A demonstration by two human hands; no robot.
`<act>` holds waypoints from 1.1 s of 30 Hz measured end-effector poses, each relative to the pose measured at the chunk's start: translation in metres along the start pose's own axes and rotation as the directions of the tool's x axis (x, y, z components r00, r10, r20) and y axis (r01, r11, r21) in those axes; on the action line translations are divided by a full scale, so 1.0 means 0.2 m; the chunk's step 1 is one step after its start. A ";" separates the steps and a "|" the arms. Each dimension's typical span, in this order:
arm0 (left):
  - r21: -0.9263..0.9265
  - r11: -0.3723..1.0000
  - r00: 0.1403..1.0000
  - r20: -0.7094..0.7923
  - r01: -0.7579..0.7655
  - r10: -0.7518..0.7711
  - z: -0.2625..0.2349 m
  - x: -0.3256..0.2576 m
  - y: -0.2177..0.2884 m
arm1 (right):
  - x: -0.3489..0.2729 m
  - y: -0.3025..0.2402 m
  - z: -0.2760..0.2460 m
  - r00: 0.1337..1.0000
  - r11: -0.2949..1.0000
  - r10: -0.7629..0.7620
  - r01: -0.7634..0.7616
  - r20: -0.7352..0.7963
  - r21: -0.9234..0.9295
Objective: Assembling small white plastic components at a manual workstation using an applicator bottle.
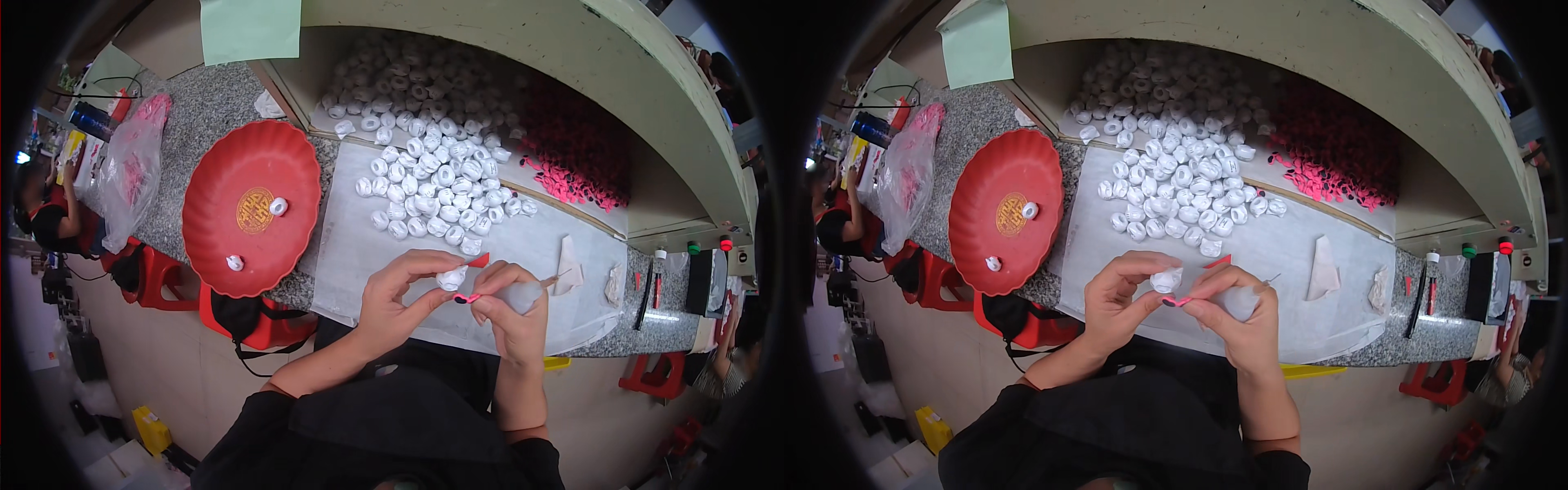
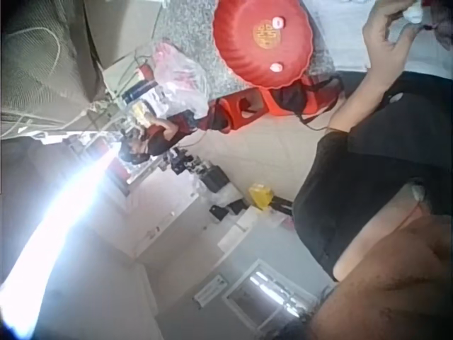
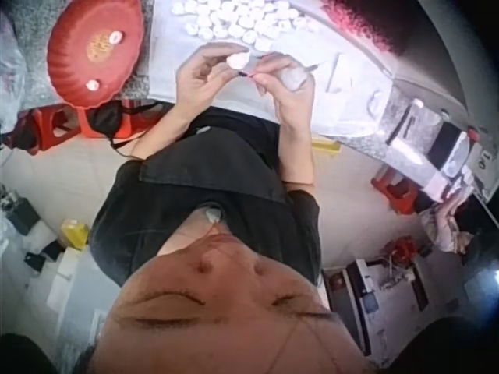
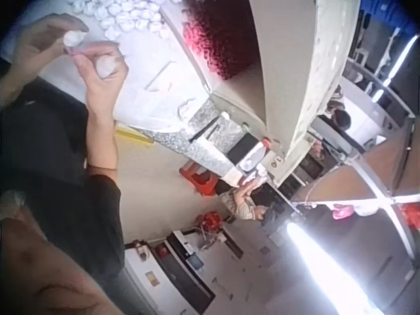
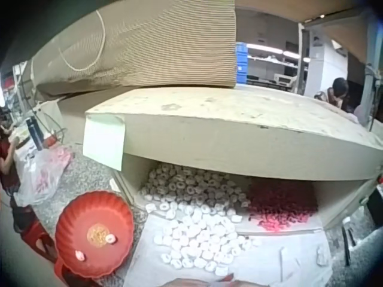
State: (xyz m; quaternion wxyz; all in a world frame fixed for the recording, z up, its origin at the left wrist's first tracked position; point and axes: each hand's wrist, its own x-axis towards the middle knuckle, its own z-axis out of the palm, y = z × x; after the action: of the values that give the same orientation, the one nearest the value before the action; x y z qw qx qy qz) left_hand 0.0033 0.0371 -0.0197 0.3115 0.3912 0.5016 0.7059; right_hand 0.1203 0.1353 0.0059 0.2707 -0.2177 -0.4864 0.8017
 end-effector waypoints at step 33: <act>-0.181 0.983 0.991 0.124 -0.028 0.051 -0.01 -0.04 -0.01 | -0.07 0.10 0.02 0.978 0.967 -0.198 0.205 0.057 -0.149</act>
State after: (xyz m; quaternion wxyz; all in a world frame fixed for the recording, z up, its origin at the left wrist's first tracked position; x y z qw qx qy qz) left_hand 0.0051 0.0304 -0.0231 0.3631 0.4161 0.4071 0.7275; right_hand 0.1236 0.1167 -0.0083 0.3231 -0.1708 -0.5719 0.7344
